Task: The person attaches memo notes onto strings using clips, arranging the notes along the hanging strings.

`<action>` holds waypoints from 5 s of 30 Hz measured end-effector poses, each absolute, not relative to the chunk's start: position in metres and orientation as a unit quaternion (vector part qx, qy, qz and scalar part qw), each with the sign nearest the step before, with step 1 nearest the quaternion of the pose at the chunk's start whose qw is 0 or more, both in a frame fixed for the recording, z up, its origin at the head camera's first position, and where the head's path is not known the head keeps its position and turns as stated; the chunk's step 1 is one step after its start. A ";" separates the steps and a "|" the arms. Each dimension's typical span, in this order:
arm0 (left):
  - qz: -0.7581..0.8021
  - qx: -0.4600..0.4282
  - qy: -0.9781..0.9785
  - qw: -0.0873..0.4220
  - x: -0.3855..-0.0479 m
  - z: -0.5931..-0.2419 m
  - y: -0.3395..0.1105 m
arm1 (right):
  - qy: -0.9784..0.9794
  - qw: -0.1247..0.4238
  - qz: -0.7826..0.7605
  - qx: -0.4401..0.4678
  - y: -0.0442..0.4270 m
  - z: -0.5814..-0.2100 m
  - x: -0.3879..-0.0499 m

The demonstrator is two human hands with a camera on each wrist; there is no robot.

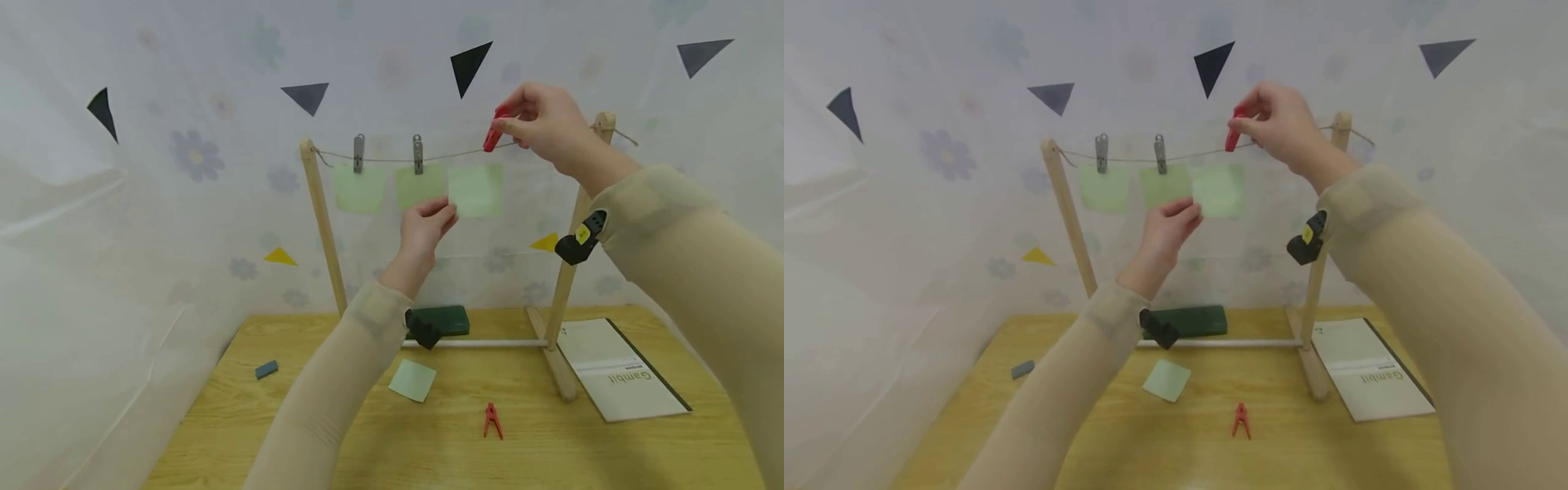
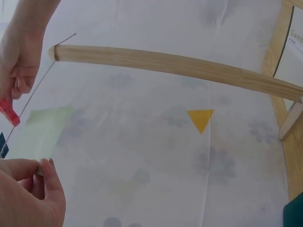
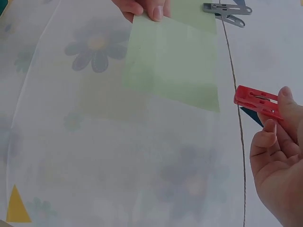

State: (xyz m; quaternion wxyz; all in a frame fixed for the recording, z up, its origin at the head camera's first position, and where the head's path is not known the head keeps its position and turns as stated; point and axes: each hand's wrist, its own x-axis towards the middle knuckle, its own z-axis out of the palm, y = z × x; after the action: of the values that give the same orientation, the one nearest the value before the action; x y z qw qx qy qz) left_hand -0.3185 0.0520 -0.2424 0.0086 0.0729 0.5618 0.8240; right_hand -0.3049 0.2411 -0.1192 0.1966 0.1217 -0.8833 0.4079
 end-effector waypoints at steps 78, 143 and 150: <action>0.725 0.108 0.679 0.038 -0.323 -0.280 0.010 | -0.888 0.233 0.357 0.172 0.242 -0.156 -0.285; 0.501 0.094 0.856 0.092 -0.285 -0.464 -0.060 | -0.893 -0.004 0.364 0.265 0.265 -0.407 -0.243; 0.488 0.086 0.862 0.107 -0.280 -0.477 -0.064 | -0.887 -0.024 0.349 0.302 0.260 -0.435 -0.240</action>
State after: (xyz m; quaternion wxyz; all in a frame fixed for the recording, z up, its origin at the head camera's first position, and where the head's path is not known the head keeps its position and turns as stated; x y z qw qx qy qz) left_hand -0.2802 -0.0640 -0.4769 0.1069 0.0864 0.8621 0.4877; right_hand -0.2398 0.2601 -0.4345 -0.0245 0.3022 -0.8869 0.3486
